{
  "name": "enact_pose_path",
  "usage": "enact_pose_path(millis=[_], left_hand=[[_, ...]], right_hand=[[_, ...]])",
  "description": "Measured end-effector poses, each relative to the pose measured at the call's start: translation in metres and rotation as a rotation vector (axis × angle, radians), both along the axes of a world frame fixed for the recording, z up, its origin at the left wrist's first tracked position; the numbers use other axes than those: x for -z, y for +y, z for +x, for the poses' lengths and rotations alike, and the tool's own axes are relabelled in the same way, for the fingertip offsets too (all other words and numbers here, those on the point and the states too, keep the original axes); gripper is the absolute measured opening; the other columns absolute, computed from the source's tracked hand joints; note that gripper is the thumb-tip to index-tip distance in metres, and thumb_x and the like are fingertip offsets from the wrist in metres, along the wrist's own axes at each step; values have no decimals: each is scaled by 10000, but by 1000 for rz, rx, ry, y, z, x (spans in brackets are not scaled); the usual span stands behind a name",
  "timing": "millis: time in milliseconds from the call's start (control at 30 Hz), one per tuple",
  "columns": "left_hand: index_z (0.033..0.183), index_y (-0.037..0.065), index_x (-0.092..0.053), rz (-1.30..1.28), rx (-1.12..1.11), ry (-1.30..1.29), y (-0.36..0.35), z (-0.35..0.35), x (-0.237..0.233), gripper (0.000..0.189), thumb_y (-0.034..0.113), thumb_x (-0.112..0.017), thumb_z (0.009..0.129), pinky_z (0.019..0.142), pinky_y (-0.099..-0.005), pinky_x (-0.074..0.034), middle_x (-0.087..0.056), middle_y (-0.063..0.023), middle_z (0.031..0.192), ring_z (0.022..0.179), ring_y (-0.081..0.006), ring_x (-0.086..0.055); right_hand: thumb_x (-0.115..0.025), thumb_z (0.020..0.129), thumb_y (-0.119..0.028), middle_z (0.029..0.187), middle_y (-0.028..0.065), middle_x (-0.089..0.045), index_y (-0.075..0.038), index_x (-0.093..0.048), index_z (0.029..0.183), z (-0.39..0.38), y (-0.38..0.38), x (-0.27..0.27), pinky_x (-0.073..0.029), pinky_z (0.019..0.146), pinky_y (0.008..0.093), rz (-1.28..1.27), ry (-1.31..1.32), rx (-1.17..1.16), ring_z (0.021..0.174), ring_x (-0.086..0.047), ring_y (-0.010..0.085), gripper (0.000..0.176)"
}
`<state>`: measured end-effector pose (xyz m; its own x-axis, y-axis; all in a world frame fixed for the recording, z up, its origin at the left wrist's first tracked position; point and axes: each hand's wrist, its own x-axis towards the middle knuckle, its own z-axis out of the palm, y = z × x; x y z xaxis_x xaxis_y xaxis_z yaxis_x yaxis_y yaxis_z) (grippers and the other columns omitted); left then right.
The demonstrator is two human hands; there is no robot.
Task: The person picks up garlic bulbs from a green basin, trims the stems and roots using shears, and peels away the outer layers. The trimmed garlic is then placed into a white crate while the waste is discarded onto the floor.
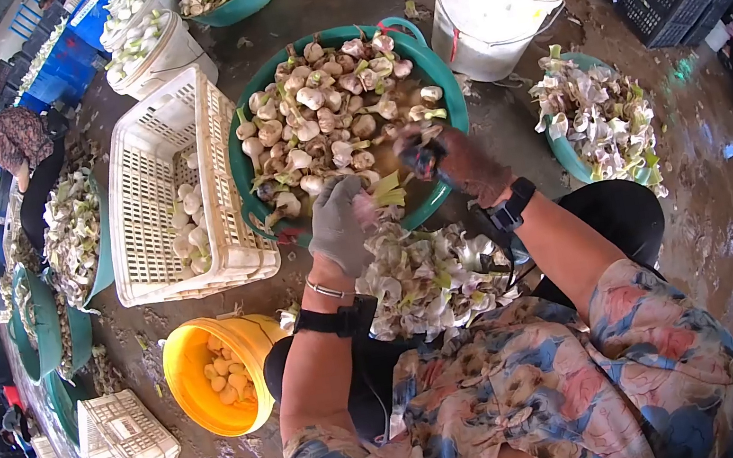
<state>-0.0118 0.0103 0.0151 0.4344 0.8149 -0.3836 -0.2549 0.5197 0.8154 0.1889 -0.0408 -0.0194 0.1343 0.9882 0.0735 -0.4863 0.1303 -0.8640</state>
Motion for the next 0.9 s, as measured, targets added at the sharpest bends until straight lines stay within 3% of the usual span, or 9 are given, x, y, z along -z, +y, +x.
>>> enact_pose_path(millis=[167,400,467,533,633,700,800,867,900], left_hand=[[874,83,-584,85,151,101,1,-1,-8,173,250,-541,856,466,-215,-368,-528,15,666,524,-96,-479],[983,39,-577,246,224,114,-3,-4,-9,507,520,-571,821,519,-201,-415,-573,12,755,612,-71,-517],[1033,20,-569,323,215,73,-3,-3,-8,551,521,-593,805,546,-203,-436,-588,6,808,659,-69,-535],[1147,-21,-516,538,292,113,-1,-3,-6,575,421,-649,805,624,-215,-466,-592,-14,923,761,-81,-556],[1213,-58,-455,462,521,284,4,-11,-13,564,318,-635,834,817,-264,-448,-579,-64,1057,954,-107,-536],[1208,-60,-457,390,521,168,0,-9,-19,527,273,-627,835,825,-269,-450,-579,-75,1059,965,-124,-543],[1194,-63,-463,187,461,-29,-4,-11,-26,449,192,-588,847,840,-284,-457,-579,-98,1071,983,-162,-559],[1187,-66,-466,58,409,-113,-5,-11,-25,407,156,-558,857,846,-294,-463,-579,-111,1080,990,-184,-568],[1190,-71,-455,-18,381,-224,-5,-10,-22,380,126,-526,873,849,-287,-459,-583,-109,1071,975,-184,-574]], right_hand=[[-677,734,-175,855,169,-617,-35,-583,1013,-34,-16,-38,-482,684,383,136,-1187,-10,792,-615,314,326],[-662,728,-147,788,157,-637,-21,-604,954,-38,-19,-23,-469,641,369,-27,-1073,93,741,-618,289,265],[-643,748,-134,744,119,-635,0,-616,886,-38,-20,-27,-463,607,333,-284,-572,-30,669,-592,204,193],[-625,760,-100,722,94,-629,7,-618,859,-42,-22,-36,-457,587,321,-227,-566,41,639,-567,171,146],[-591,783,-55,699,74,-623,18,-618,834,-38,-22,-39,-450,559,316,-165,-698,149,595,-540,141,94],[-575,794,-43,697,79,-624,22,-616,836,-27,-17,-29,-449,550,322,-161,-836,190,579,-538,145,88],[-572,800,-72,681,91,-620,34,-612,817,-14,-3,-5,-445,550,328,-109,-608,172,571,-541,156,114],[-584,799,-153,725,145,-622,36,-604,863,-10,-3,-8,-460,564,348,-221,-182,183,569,-568,195,200],[-613,783,-180,830,185,-615,14,-572,993,11,7,45,-488,611,358,-389,-717,273,658,-610,219,288]])
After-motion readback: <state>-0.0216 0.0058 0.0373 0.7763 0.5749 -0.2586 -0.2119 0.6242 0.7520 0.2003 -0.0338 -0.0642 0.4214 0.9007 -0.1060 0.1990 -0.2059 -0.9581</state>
